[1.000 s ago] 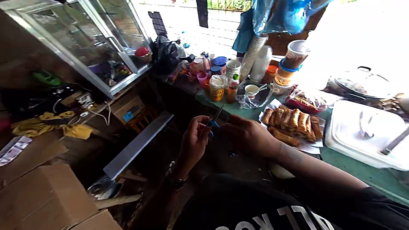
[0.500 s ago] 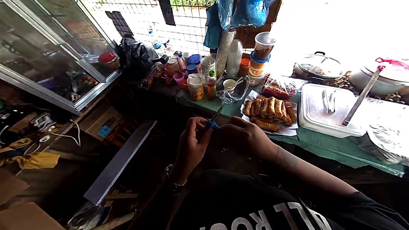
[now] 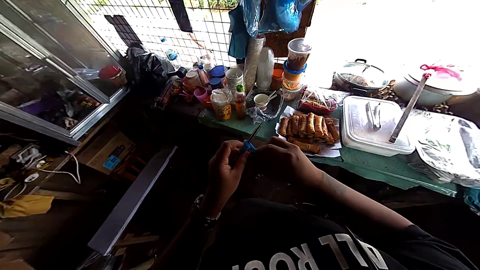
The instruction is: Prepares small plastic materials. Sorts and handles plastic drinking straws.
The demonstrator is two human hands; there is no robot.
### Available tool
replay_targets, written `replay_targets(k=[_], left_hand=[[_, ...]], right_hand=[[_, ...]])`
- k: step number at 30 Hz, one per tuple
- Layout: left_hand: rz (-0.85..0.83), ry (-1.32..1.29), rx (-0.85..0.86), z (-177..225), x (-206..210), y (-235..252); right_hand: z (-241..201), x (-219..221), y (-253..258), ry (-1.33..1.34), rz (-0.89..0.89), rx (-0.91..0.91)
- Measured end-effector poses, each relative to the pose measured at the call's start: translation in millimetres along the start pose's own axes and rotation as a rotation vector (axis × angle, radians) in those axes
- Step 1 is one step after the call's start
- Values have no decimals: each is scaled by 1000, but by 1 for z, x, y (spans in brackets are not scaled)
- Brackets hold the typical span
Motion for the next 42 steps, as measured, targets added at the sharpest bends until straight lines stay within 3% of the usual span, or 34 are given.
replay_targets(k=[14,18,22,25,27,30,33,38,42], left_hand=[[-2,-35,-35,-10,4,-4],[-54,-23,-72,-15,4,-5],[-282,-23,-109,-17,8,-9],[-473,-113,-37,-10,9,-7],[-492,-203,36,-4,8,-5],[-420,-329,99,0,7,-4],[-280,-377,65,-2,7,-5],[-8,-514,-244,-14,10,-14],[56,-660,-363,-17,12,-17]], right_hand=[[4,8,0,25,-22,29],[1,4,0,-74,-7,-19],[-6,-16,14,-154,-54,-123],[0,-29,32,-2,-183,-70],[11,-33,43,158,-307,-16],[29,-19,48,452,-465,71],[35,8,35,676,-467,147],[27,25,13,843,-409,432],[12,28,5,956,-414,573]])
Point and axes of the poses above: each hand's wrist, its own y-axis towards the middle knuckle, its own x-axis out of the palm, z = x × y, the point moved 3 cm from there along y, towards the middle knuckle, and after that the axes turned 11 degrees about x, right-handed, at the moved point
